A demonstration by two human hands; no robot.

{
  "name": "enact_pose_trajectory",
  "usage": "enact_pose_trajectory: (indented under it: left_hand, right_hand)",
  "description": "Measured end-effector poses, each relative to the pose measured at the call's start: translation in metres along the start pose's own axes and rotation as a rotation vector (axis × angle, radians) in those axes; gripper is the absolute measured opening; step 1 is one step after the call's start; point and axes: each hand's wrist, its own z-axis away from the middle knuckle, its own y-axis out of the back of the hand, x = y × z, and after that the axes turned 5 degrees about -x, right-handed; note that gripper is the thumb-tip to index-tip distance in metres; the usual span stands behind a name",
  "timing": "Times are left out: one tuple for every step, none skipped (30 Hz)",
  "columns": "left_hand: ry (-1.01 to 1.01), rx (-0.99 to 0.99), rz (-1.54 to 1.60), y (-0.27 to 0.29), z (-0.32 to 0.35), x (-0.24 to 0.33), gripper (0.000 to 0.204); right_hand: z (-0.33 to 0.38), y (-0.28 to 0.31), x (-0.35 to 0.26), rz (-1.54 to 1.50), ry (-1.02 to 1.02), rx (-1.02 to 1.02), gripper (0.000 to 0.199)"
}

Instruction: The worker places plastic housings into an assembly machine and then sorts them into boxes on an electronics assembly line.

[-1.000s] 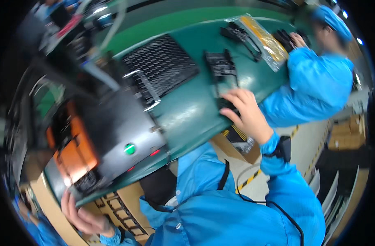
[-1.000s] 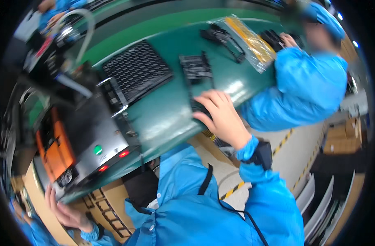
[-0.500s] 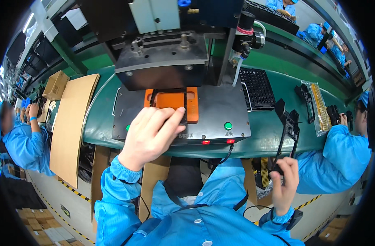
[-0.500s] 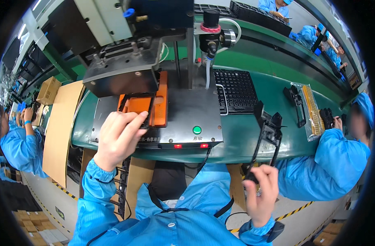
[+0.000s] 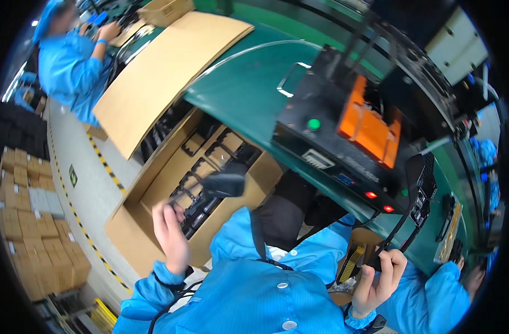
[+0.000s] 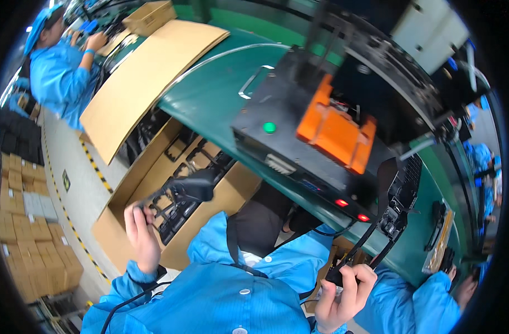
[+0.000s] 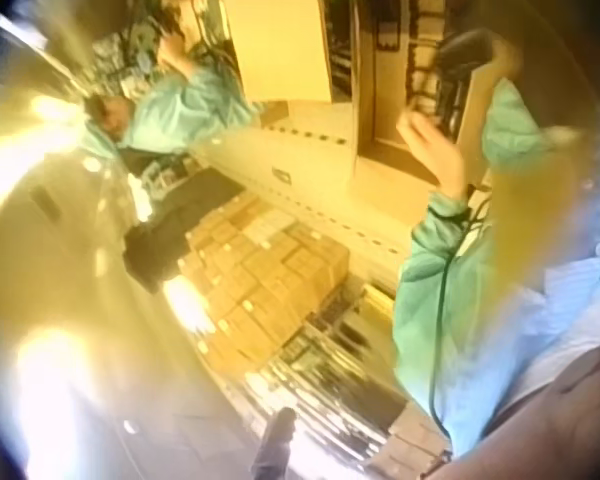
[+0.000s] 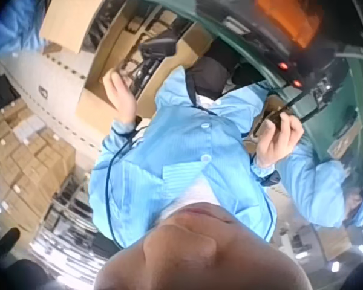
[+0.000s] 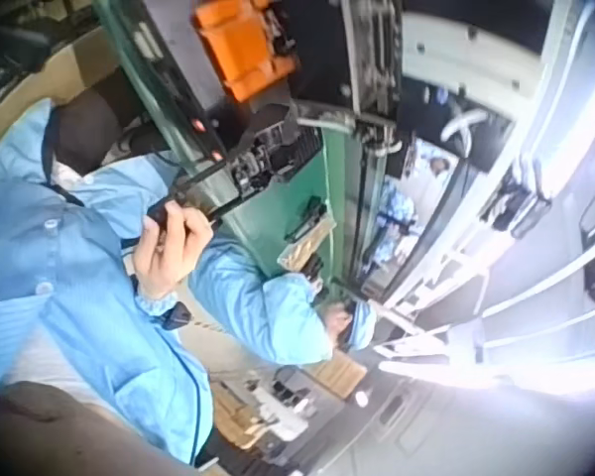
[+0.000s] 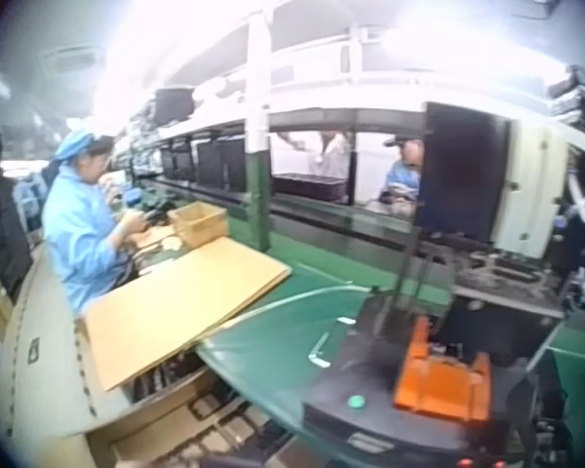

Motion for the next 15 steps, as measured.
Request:
enact_pose_trajectory:
  left_hand:
    - [0.13,0.053,0.098,0.021,-0.012,-0.033,0.025]
    - [0.251,0.1,0.207,0.048,-0.027,-0.077,0.026]
    - [0.426,0.231,0.382,0.077,-0.041,-0.122,0.026]
    - [0.592,0.349,0.546,0.102,-0.057,-0.161,0.026]
    - [0.628,0.421,0.511,0.128,-0.068,-0.207,0.027]
    - [0.666,0.492,0.477,0.152,-0.078,-0.25,0.027]
    - [0.664,0.535,0.469,0.169,-0.091,-0.285,0.027]
    - [0.665,0.572,0.458,0.183,-0.103,-0.318,0.028]
    - [0.64,0.559,0.532,0.198,-0.113,-0.352,0.028]
    - [0.676,0.557,0.602,0.194,-0.129,-0.37,0.028]
    - [0.656,0.489,0.567,0.197,-0.138,-0.39,0.028]
    - [0.632,0.418,0.533,0.199,-0.143,-0.409,0.029]
    - [0.684,0.396,0.076,0.2,-0.149,-0.428,0.028]
    - [0.687,0.361,-0.384,0.204,-0.158,-0.449,0.028]
    - [0.634,0.032,-0.789,0.284,-0.154,-0.472,0.034]
  right_hand:
    - [-0.005,-0.002,-0.001,-0.008,0.017,-0.022,0.031]
    - [-0.007,-0.005,-0.003,0.013,0.026,-0.04,0.031]
    - [-0.01,-0.009,-0.007,0.038,0.042,-0.06,0.032]
    - [-0.015,-0.012,-0.009,0.033,0.044,-0.065,0.032]
    - [-0.02,-0.017,-0.015,0.031,0.066,-0.047,0.032]
    - [-0.026,-0.021,-0.021,0.029,0.089,-0.03,0.033]
    - [-0.03,-0.022,-0.025,0.044,0.118,-0.051,0.034]
    - [-0.034,-0.024,-0.03,0.033,0.149,-0.057,0.033]
    - [-0.037,-0.025,-0.035,0.025,0.158,-0.075,0.033]
    - [-0.04,-0.027,-0.038,0.026,0.156,-0.085,0.032]
    - [-0.045,-0.031,-0.042,0.005,0.179,-0.08,0.032]
    - [-0.048,-0.033,-0.044,0.017,0.189,-0.09,0.034]
    - [-0.051,-0.035,-0.047,0.012,0.202,-0.093,0.035]
    - [-0.056,-0.038,-0.047,0.002,0.214,-0.089,0.037]
    - [-0.066,-0.031,-0.037,-0.08,0.229,-0.11,0.038]
